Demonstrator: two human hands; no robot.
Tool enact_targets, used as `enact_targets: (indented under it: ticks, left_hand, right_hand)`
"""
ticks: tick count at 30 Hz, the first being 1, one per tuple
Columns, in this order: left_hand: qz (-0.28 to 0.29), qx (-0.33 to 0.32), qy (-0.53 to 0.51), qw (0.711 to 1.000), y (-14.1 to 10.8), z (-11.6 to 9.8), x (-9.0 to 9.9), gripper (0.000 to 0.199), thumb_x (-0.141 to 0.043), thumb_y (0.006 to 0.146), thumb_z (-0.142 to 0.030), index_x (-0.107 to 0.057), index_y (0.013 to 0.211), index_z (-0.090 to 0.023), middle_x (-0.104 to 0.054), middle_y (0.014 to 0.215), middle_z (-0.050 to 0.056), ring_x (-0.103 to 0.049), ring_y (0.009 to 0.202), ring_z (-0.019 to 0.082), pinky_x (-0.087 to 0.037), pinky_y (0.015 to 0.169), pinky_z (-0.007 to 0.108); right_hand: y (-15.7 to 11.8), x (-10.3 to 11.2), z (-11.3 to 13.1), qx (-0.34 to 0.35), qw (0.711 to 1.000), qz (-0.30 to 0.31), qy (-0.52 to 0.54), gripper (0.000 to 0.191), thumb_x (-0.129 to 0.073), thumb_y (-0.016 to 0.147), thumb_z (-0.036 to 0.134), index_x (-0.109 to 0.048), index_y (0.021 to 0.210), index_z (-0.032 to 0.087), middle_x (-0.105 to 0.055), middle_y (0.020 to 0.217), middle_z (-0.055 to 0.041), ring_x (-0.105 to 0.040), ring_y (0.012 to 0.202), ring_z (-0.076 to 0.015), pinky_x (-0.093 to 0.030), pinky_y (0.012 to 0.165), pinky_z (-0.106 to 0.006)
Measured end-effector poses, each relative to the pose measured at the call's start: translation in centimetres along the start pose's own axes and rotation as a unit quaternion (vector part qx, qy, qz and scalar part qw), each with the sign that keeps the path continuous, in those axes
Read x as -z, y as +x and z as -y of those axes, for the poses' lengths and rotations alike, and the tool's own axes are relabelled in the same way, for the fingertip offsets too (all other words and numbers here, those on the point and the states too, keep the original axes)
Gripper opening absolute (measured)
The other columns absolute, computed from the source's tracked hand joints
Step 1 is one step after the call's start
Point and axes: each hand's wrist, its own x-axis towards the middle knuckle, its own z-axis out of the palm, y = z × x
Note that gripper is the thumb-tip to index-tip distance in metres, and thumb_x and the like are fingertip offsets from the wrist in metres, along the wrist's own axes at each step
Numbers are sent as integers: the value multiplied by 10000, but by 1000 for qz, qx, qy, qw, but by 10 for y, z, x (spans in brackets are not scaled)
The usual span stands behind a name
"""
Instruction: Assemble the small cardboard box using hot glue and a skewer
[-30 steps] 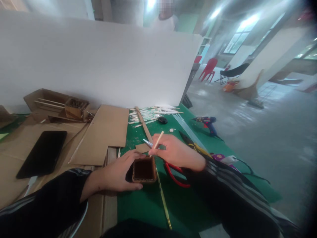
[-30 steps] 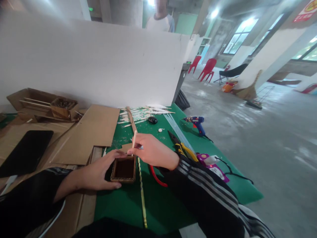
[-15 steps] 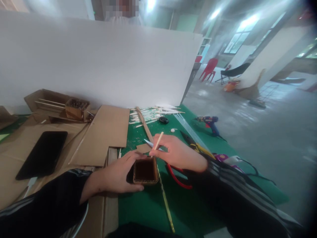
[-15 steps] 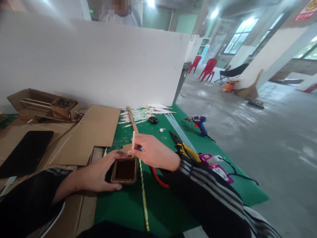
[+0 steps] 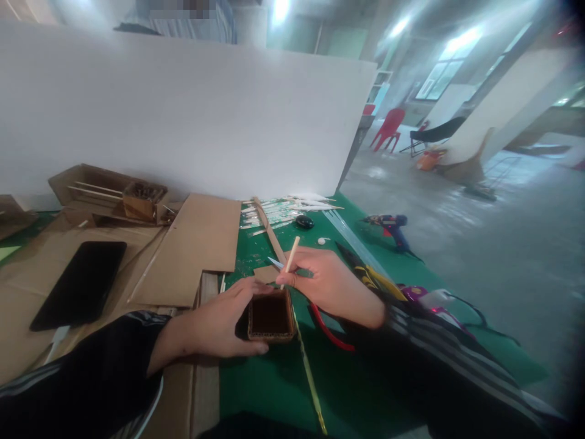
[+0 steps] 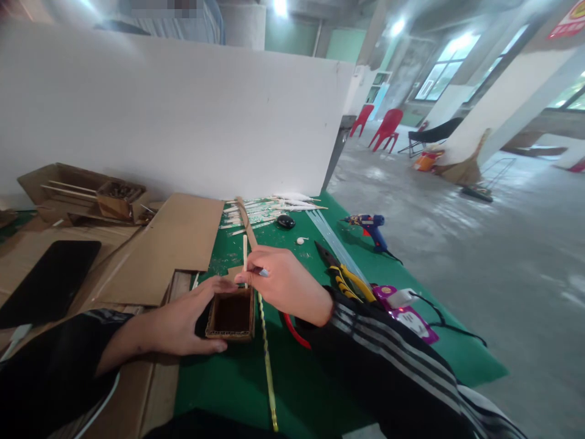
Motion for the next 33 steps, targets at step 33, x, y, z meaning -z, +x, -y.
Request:
enact_targets:
  ticks: [33]
  left_hand:
    - [-21, 40, 14, 999, -3, -1, -1, 837, -836, 681, -408, -394, 1379, -267, -502, 1373, 110, -532, 1252, 349, -439, 1087, 510]
  right_hand:
    - [-2, -3, 8, 71, 978, -190, 54, 197, -581, 964, 281, -632, 795, 194, -686, 739, 3, -611, 633, -114, -482, 588, -218]
